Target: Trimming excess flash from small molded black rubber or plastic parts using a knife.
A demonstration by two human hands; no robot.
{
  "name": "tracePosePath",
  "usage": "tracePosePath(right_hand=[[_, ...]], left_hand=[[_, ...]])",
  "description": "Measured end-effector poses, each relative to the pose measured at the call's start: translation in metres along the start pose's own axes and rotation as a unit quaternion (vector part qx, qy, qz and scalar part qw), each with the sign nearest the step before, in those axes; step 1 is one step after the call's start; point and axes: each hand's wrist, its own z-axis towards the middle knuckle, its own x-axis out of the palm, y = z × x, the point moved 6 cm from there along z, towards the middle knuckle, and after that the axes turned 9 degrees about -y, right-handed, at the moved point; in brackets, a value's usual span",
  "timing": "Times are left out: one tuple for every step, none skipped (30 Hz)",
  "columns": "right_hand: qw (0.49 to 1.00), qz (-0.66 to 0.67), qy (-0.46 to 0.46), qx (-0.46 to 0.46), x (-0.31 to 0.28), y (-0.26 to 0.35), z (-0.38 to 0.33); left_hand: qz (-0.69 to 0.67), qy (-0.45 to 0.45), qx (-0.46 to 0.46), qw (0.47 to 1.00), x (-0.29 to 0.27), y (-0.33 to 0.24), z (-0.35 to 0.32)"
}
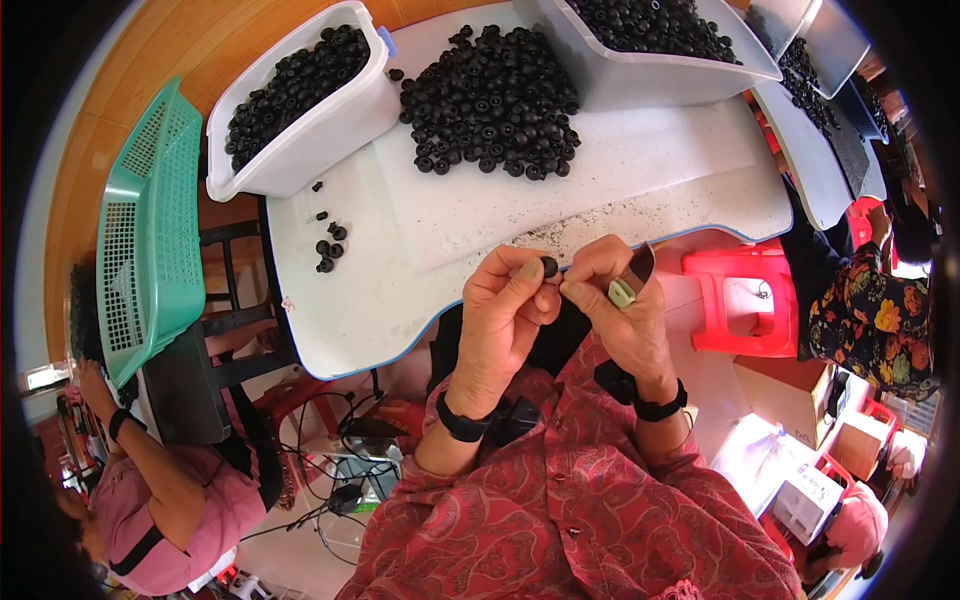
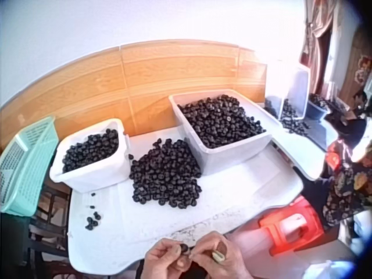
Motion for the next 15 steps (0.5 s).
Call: tracePosePath(right_hand=[[1.0, 0.0, -0.001, 0.0, 0.0, -0.003, 0.0], [0.998, -0.057, -0.021, -0.004, -0.003, -0.007, 0.0], [0.993, -0.113, -0.039, -0.007, -0.004, -0.009, 0.001], [0.993, -0.112, -0.039, -0.006, -0.003, -0.007, 0.002], [0.986, -0.163, -0.023, -0.037, 0.001, 0.0, 0.003], [0.974, -0.214, -0.008, -0.068, 0.006, 0.006, 0.003], [0.974, -0.214, -0.009, -0.069, 0.008, 0.004, 0.003], [0.967, -0.239, -0.008, -0.087, 0.011, 0.004, 0.002], [0.959, -0.264, -0.008, -0.106, 0.013, 0.004, 0.001], [0.958, -0.265, -0.008, -0.106, 0.014, 0.005, 0.001], [0.95, -0.291, -0.005, -0.113, 0.016, 0.005, 0.001], [0.941, -0.315, 0.0, -0.121, 0.017, 0.006, 0.001], [0.941, -0.315, 0.0, -0.122, 0.017, 0.006, 0.001], [0.939, -0.322, -0.001, -0.122, 0.018, 0.005, 0.001], [0.936, -0.329, -0.002, -0.123, 0.018, 0.004, 0.002]], left_hand=[[-0.014, 0.006, -0.008, 1.0, -0.001, 0.0, 0.001], [-0.014, 0.006, -0.009, 1.0, -0.001, 0.001, 0.001], [-0.025, 0.016, -0.015, 0.999, -0.002, 0.001, 0.002], [-0.036, 0.027, -0.022, 0.999, -0.002, 0.002, 0.002], [-0.036, 0.026, -0.022, 0.999, -0.001, 0.002, 0.001], [-0.034, 0.027, -0.021, 0.999, 0.0, 0.003, 0.0], [-0.032, 0.028, -0.019, 0.999, 0.001, 0.003, 0.0], [-0.033, 0.028, -0.019, 0.999, 0.001, 0.004, 0.0], [-0.038, 0.042, -0.018, 0.998, 0.001, 0.004, -0.001], [-0.044, 0.057, -0.016, 0.997, 0.003, 0.004, -0.001], [-0.045, 0.058, -0.016, 0.997, 0.003, 0.004, -0.001], [-0.041, 0.054, -0.02, 0.997, 0.003, 0.004, -0.002], [-0.038, 0.05, -0.024, 0.998, 0.002, 0.004, -0.002], [-0.038, 0.051, -0.023, 0.998, 0.002, 0.004, -0.003], [-0.041, 0.056, -0.016, 0.997, 0.002, 0.003, -0.002]])
